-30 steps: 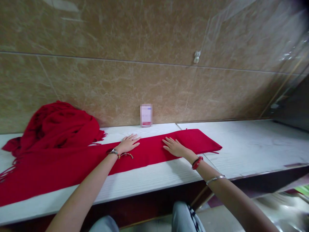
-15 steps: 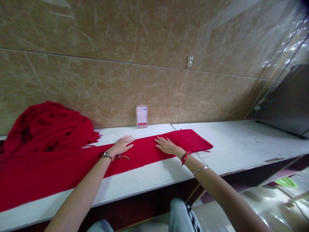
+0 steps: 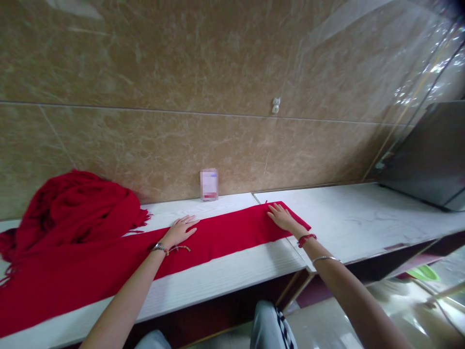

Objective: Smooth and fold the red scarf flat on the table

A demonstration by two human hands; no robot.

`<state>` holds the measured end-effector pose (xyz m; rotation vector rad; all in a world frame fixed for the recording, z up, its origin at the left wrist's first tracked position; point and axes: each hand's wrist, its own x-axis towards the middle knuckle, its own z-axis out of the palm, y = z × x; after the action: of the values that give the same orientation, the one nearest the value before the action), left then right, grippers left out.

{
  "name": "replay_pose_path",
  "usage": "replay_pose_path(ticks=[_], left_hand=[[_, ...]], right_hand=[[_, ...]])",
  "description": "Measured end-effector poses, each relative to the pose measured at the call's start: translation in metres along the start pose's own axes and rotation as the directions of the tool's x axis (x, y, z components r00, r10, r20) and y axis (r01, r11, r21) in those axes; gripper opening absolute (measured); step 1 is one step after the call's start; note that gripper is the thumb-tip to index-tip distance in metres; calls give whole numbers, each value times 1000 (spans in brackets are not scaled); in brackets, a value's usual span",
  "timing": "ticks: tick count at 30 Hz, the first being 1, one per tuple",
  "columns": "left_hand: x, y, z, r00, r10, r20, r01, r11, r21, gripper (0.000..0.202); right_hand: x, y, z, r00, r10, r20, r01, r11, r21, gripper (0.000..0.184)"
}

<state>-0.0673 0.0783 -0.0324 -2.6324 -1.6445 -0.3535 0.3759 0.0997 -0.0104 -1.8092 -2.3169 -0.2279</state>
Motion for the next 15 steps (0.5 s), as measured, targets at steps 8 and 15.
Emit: replay_pose_path(ticks=[8, 15], left_hand=[[0, 3, -6, 997, 5, 80, -10, 998, 63, 44], [-1, 9, -10, 992, -6, 126, -4, 997, 77, 44]], right_hand=[[-56, -136, -13, 835, -549, -46, 531, 780, 330, 51], [-68, -150, -3, 875, -482, -37, 461, 809, 364, 47]])
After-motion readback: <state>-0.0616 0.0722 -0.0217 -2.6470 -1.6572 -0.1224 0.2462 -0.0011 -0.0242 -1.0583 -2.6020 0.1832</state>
